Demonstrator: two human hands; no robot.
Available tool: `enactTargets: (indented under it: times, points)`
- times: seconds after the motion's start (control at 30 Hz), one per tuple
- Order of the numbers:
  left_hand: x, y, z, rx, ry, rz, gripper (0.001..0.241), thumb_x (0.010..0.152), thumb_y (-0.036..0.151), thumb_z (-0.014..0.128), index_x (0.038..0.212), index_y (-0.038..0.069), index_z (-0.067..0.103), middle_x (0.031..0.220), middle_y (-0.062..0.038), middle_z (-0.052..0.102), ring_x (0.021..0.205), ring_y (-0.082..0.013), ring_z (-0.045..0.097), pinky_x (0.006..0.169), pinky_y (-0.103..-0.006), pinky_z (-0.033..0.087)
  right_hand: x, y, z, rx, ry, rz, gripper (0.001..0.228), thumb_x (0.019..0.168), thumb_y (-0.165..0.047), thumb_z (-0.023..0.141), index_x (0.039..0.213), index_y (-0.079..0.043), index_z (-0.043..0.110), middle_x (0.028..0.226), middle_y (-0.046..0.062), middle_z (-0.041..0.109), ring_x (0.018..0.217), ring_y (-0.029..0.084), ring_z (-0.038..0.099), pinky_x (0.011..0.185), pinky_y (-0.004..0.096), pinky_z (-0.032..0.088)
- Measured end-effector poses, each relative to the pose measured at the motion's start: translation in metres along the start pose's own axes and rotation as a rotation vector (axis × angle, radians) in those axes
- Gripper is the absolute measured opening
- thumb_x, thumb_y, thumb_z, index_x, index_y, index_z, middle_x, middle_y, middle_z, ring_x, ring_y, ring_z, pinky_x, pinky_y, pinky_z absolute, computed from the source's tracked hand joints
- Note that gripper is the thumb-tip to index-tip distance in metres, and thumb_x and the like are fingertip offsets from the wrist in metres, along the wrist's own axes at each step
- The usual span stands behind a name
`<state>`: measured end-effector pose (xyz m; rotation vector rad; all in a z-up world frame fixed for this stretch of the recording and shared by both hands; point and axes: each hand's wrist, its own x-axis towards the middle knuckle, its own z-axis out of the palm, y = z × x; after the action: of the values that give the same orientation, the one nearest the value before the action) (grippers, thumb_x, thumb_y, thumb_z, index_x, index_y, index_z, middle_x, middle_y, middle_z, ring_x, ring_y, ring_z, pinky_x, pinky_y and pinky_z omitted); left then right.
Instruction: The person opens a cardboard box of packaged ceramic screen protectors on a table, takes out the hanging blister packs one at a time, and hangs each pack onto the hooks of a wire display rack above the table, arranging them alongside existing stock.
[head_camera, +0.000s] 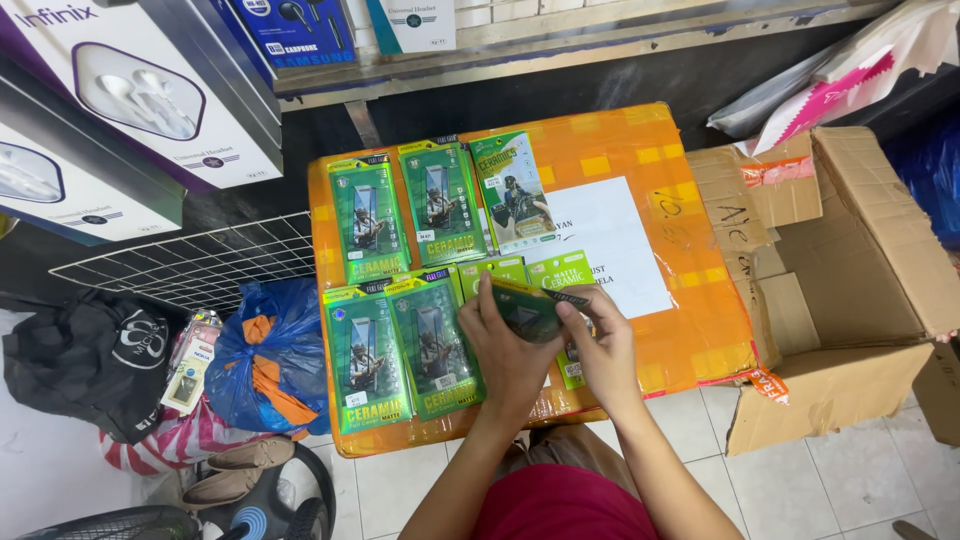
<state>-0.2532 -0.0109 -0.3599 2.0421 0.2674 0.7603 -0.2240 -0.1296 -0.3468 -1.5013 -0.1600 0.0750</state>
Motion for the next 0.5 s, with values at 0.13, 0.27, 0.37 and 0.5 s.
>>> enactTargets:
  times: [0.13,0.27,0.37,0.5]
  points:
    - [0.004,0.020,-0.004,0.101,-0.016,-0.025,0.122,0.061,0.038,0.099,0.156,0.007,0.029,0.117,-0.018,0.046,0.111,-0.0376,0.049,0.095,-0.0528,0.042,0.003,-0.012,-0.001,-0.072,0.067,0.062,0.018,0.105,-0.006,0.062,0.121,0.000,0.066,0.106,0.006,0.068,0.089,0.012,0.057,0.071,0.024,0.044]
    - [0.009,0.034,-0.006,0.141,-0.094,-0.102,0.122,0.061,0.038,0.098,0.157,0.007,0.029,0.111,-0.017,0.046,0.104,-0.0370,0.050,0.091,-0.0507,0.042,0.008,-0.036,0.002,-0.079,0.075,-0.216,0.021,0.101,-0.009,0.061,0.121,0.000,0.060,0.115,0.001,0.063,0.106,0.009,0.062,0.091,0.021,0.049]
    - [0.013,0.050,-0.016,0.101,-0.168,-0.055,0.118,0.063,0.035,0.094,0.157,0.008,0.028,0.115,-0.019,0.048,0.106,-0.0394,0.052,0.090,-0.0513,0.045,0.015,-0.025,-0.018,-0.034,0.177,0.117,0.014,0.103,-0.012,0.064,0.112,-0.001,0.066,0.091,0.003,0.070,0.077,0.011,0.058,0.064,0.027,0.043]
    - [0.018,0.065,-0.030,-0.115,-0.271,-0.113,0.093,0.089,0.030,0.084,0.159,0.007,0.027,0.130,-0.020,0.052,0.114,-0.0353,0.059,0.092,-0.0466,0.050,0.026,-0.041,-0.034,0.039,0.110,-0.001,0.014,0.101,-0.012,0.062,0.108,0.000,0.065,0.097,0.004,0.076,0.091,0.008,0.067,0.085,0.023,0.051]
